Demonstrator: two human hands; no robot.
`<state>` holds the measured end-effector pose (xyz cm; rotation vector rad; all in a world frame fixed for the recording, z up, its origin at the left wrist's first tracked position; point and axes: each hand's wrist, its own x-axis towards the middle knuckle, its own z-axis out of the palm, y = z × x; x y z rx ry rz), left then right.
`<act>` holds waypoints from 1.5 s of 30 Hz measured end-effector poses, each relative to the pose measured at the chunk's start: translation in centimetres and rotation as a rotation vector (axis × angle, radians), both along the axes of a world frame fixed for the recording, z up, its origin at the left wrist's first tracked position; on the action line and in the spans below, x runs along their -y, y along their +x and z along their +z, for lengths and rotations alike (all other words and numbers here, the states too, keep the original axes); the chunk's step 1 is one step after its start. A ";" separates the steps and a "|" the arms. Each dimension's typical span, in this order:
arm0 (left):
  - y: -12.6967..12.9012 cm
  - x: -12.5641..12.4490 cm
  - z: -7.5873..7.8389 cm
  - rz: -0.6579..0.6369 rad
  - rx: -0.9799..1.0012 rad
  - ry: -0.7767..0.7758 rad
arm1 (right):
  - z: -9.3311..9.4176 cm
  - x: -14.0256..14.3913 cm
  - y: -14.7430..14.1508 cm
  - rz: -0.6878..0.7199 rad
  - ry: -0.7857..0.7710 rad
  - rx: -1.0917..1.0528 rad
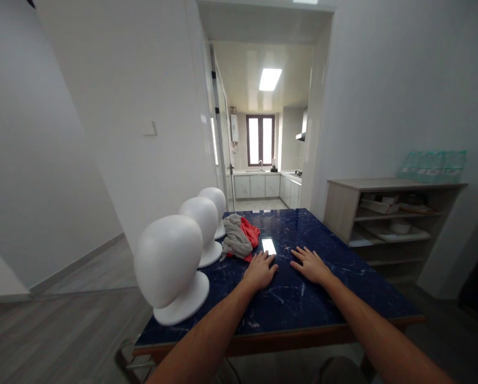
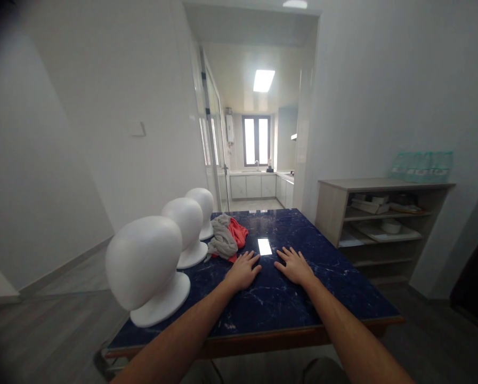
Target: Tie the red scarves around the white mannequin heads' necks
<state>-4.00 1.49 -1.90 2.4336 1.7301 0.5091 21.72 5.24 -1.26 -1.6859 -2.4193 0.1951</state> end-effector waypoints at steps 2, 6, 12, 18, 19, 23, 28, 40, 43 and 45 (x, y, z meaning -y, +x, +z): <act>0.0 0.0 0.0 -0.007 -0.005 0.000 | 0.0 0.0 0.1 -0.005 0.000 -0.004; 0.0 0.1 0.2 -0.003 -0.026 -0.006 | 0.0 -0.1 0.0 -0.007 -0.003 -0.010; 0.1 0.4 0.5 -0.006 -0.038 -0.011 | -0.1 0.0 0.0 -0.008 0.017 -0.024; 0.1 0.5 0.6 -0.010 -0.049 -0.007 | -0.2 -0.1 0.1 -0.009 0.019 -0.023; 0.1 0.5 0.7 -0.010 -0.049 -0.006 | -0.2 -0.1 0.1 -0.008 0.019 -0.025; 0.2 0.5 0.7 -0.005 -0.050 -0.010 | -0.3 -0.2 0.1 -0.005 0.019 -0.028; 0.1 0.5 0.6 -0.008 -0.048 -0.007 | -0.4 -0.2 0.1 -0.004 0.020 -0.031; 0.0 0.0 0.1 -0.010 -0.045 -0.003 | -0.3 0.0 0.1 -0.011 0.024 -0.035; 0.0 0.0 0.0 -0.014 -0.051 0.005 | -0.3 0.0 0.1 -0.008 0.028 -0.041; 0.0 0.1 0.1 -0.015 -0.052 0.008 | -0.3 -0.1 0.1 -0.010 0.027 -0.039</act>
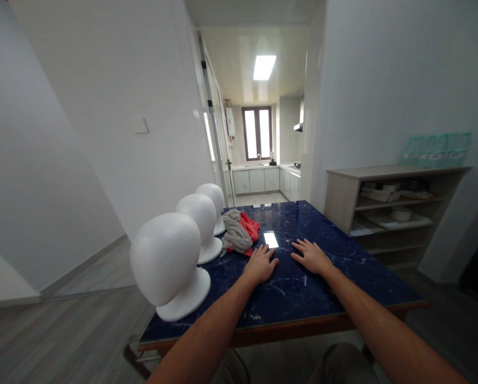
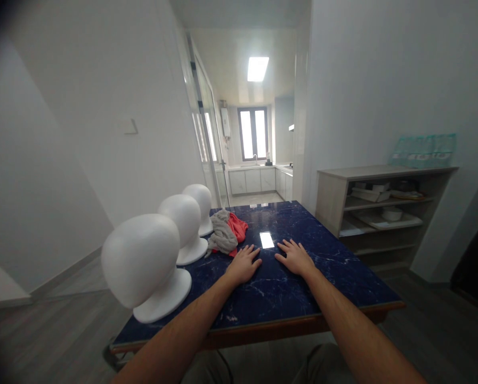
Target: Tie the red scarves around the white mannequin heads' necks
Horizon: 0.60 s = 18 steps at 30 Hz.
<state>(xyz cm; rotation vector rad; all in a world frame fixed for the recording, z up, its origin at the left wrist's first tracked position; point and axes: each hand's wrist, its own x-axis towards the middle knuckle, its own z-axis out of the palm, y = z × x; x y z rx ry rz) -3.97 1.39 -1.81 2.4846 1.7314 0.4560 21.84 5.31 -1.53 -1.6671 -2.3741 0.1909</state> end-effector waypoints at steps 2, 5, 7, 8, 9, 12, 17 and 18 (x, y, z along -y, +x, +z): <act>0.0 0.1 0.1 0.001 0.004 0.003 | 0.0 0.0 0.0 0.000 -0.003 0.003; 0.0 0.2 0.2 0.003 0.009 0.002 | 0.0 -0.1 0.0 0.001 -0.001 -0.001; 0.0 0.3 0.2 0.006 0.007 -0.002 | -0.1 -0.1 0.0 0.000 0.003 -0.004; 0.0 0.3 0.2 0.006 0.005 -0.003 | -0.1 -0.1 0.1 -0.002 0.004 -0.003; 0.0 0.3 0.3 0.006 0.003 -0.004 | -0.1 -0.1 0.0 -0.003 0.005 -0.002; 0.1 0.3 0.3 0.006 -0.001 -0.005 | -0.1 -0.1 0.0 -0.005 0.004 0.000; 0.1 0.3 0.3 0.008 0.000 -0.008 | 0.1 0.1 -0.1 -0.007 0.008 0.003; 0.1 0.3 0.3 0.009 0.000 -0.010 | 0.1 0.1 -0.1 -0.007 0.004 0.004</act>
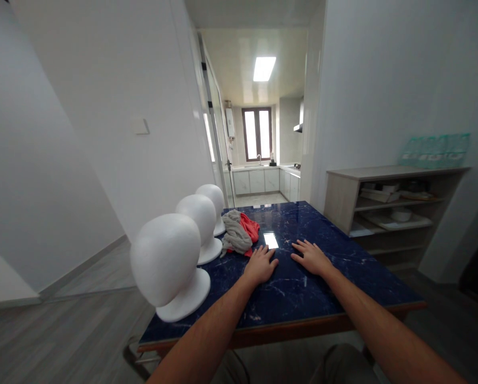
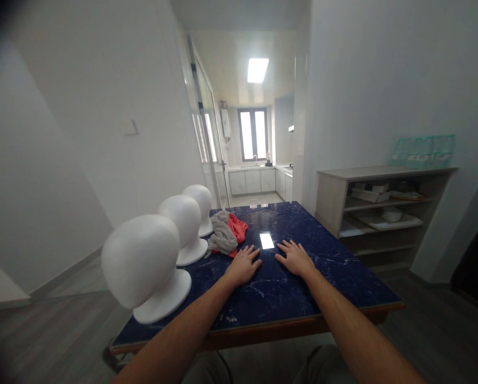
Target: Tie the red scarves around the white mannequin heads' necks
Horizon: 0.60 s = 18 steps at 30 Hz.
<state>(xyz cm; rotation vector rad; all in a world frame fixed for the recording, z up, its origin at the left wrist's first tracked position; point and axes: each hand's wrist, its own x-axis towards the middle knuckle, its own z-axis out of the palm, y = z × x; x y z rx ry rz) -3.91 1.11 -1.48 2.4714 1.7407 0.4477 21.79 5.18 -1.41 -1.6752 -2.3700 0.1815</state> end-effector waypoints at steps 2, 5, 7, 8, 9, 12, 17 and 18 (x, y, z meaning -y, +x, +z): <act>0.0 0.0 0.0 0.000 0.002 -0.002 | 0.1 0.0 0.0 -0.001 -0.005 -0.001; 0.0 0.0 0.1 -0.005 0.006 -0.002 | 0.1 0.0 0.0 -0.002 -0.007 -0.004; 0.0 0.0 0.1 -0.002 0.007 -0.004 | 0.2 0.0 -0.1 -0.002 -0.007 -0.001; 0.0 0.0 0.1 0.002 0.005 -0.006 | 0.2 0.1 -0.1 -0.001 -0.007 0.000; 0.0 0.0 0.1 0.005 0.002 -0.006 | 0.2 0.1 -0.1 -0.001 -0.005 0.000; 0.1 -0.1 -0.1 0.005 -0.009 0.000 | 0.2 0.1 -0.1 0.001 0.002 -0.007; 0.3 0.0 -0.1 -0.001 -0.070 0.022 | 0.3 0.3 -0.2 -0.003 0.004 -0.018; 0.4 0.1 0.2 -0.001 -0.092 0.038 | 0.3 0.4 -0.2 -0.002 0.003 -0.019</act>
